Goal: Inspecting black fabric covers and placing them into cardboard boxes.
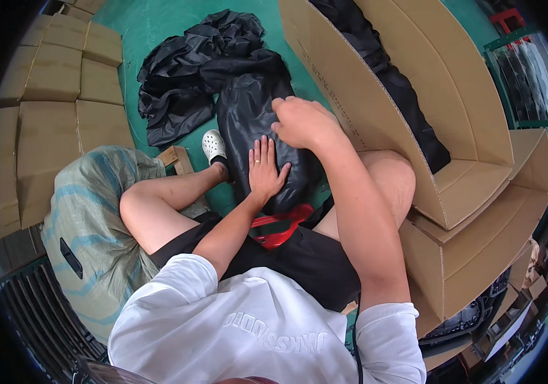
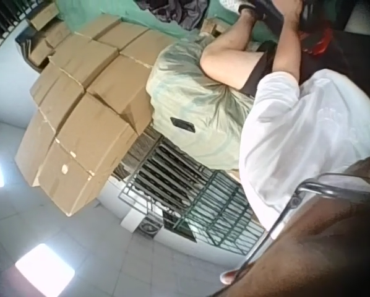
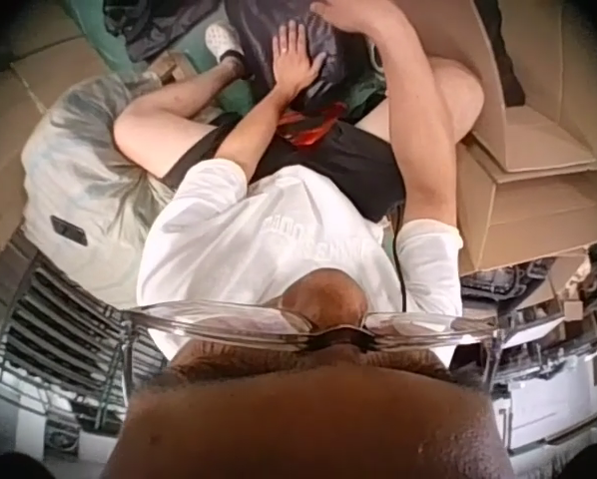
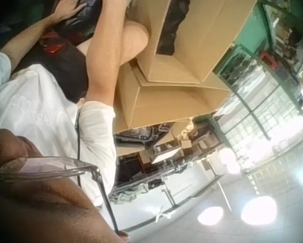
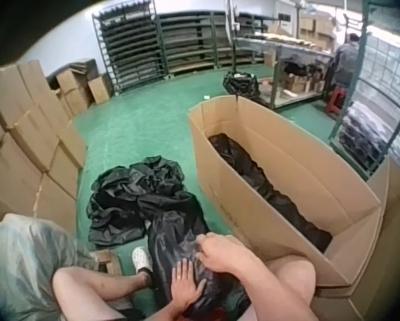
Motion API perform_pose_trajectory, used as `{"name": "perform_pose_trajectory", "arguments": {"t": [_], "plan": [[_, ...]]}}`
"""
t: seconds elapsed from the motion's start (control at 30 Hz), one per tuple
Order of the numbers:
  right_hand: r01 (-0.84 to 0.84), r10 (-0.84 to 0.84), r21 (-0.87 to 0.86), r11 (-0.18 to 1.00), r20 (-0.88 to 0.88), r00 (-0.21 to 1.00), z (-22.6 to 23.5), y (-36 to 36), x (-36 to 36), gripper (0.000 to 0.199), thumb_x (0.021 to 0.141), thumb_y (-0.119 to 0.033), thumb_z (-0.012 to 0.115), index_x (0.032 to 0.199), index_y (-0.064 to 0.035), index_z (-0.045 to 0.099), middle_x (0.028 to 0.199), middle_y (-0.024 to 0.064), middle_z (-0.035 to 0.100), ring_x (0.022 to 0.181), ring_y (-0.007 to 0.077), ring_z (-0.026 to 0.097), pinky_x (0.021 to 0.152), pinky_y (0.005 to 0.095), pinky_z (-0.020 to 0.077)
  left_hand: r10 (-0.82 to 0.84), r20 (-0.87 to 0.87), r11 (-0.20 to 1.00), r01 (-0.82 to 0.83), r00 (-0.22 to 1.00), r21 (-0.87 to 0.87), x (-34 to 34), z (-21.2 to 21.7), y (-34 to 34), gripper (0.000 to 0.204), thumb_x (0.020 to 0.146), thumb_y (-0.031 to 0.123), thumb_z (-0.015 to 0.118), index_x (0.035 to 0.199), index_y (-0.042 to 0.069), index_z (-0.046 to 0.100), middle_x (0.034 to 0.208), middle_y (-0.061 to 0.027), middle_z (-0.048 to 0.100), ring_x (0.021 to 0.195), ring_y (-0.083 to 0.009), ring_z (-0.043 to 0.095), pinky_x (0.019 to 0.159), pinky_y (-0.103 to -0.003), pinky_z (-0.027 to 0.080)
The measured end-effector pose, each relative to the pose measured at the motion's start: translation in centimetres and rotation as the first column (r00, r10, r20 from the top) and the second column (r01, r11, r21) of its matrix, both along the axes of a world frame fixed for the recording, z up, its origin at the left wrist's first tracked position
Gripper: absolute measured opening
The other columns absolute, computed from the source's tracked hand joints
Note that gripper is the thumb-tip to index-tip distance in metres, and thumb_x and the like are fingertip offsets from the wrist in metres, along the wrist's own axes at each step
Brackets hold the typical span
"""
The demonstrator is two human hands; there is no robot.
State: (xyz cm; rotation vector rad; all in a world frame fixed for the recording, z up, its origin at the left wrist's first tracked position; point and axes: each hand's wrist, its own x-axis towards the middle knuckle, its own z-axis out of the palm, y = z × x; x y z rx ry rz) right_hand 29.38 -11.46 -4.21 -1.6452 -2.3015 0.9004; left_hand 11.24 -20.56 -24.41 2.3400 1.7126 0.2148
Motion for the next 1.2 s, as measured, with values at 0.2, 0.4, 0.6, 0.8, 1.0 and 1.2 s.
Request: {"name": "perform_pose_trajectory", "arguments": {"t": [0.2,0.4,0.6,0.8,1.0,1.2], "plan": [[0.07,-0.07,-0.012,0.997,-0.011,0.997,0.4,1.1,1.3,0.035,0.087,-0.022,0.063,0.116,-0.0014,0.057,0.113,0.0187,0.063,0.11,0.034,0.058,0.094,0.0421,0.0455,0.011,-0.01,1.0,-0.011,1.0,-0.006,0.4,0.0,0.0,0.083,0.089,0.051,0.05,0.149,0.0,0.025,0.157,-0.0179,0.018,0.146,-0.0333,0.014,0.118,-0.047,0.012],[0.047,-0.048,-0.039,0.998,-0.041,0.998,-0.5,1.6,1.0,0.036,0.087,-0.021,0.063,0.116,-0.0005,0.057,0.113,0.0198,0.063,0.107,0.0346,0.059,0.093,0.0421,0.0465,0.058,0.002,0.998,-0.058,0.998,-0.025,0.7,0.3,0.1,0.084,0.088,0.051,0.051,0.149,0.0,0.024,0.158,-0.0172,0.017,0.146,-0.0329,0.015,0.118,-0.047,0.012],[0.062,-0.063,-0.032,0.998,-0.037,0.997,-0.7,1.3,1.1,0.038,0.086,-0.02,0.063,0.118,0.0007,0.057,0.113,0.0209,0.062,0.105,0.0349,0.06,0.092,0.0422,0.047,0.045,0.165,0.998,-0.051,0.985,0.03,1.3,2.1,4.3,0.079,0.082,0.039,0.064,0.143,-0.001,0.033,0.153,-0.0217,0.024,0.142,-0.0373,0.024,0.116,-0.049,0.018],[0.057,-0.057,-0.065,0.996,-0.007,0.998,0.0,1.8,0.9,0.038,0.087,-0.023,0.063,0.117,-0.0006,0.055,0.114,0.0228,0.061,0.111,0.0372,0.057,0.094,0.0454,0.0454,-0.168,0.089,0.943,0.134,0.982,0.305,0.1,5.0,17.6,0.081,0.077,0.037,0.071,0.144,0.008,0.036,0.152,-0.0215,0.027,0.141,-0.0369,0.026,0.115,-0.049,0.02],[0.053,-0.055,-0.059,0.997,-0.029,0.998,0.1,2.7,-0.1,0.036,0.087,-0.024,0.063,0.114,-0.0027,0.055,0.111,0.0211,0.062,0.107,0.0371,0.059,0.092,0.0464,0.0465,0.004,-0.118,0.961,-0.037,0.993,-0.275,-2.2,2.8,25.8,0.063,0.089,0.058,0.051,0.134,0.014,0.051,0.123,-0.0196,0.06,0.124,-0.0353,0.052,0.107,-0.045,0.037],[0.065,-0.062,-0.064,0.996,0.051,0.997,0.5,2.5,0.0,0.034,0.086,-0.023,0.064,0.11,-0.0003,0.056,0.104,0.0214,0.063,0.096,0.0384,0.063,0.084,0.0475,0.0495,0.094,-0.133,0.83,-0.152,0.987,-0.537,1.0,3.0,30.2,0.076,0.09,0.07,0.034,0.113,0.007,0.068,0.115,-0.0203,0.065,0.11,-0.0369,0.061,0.096,-0.045,0.046]]}}
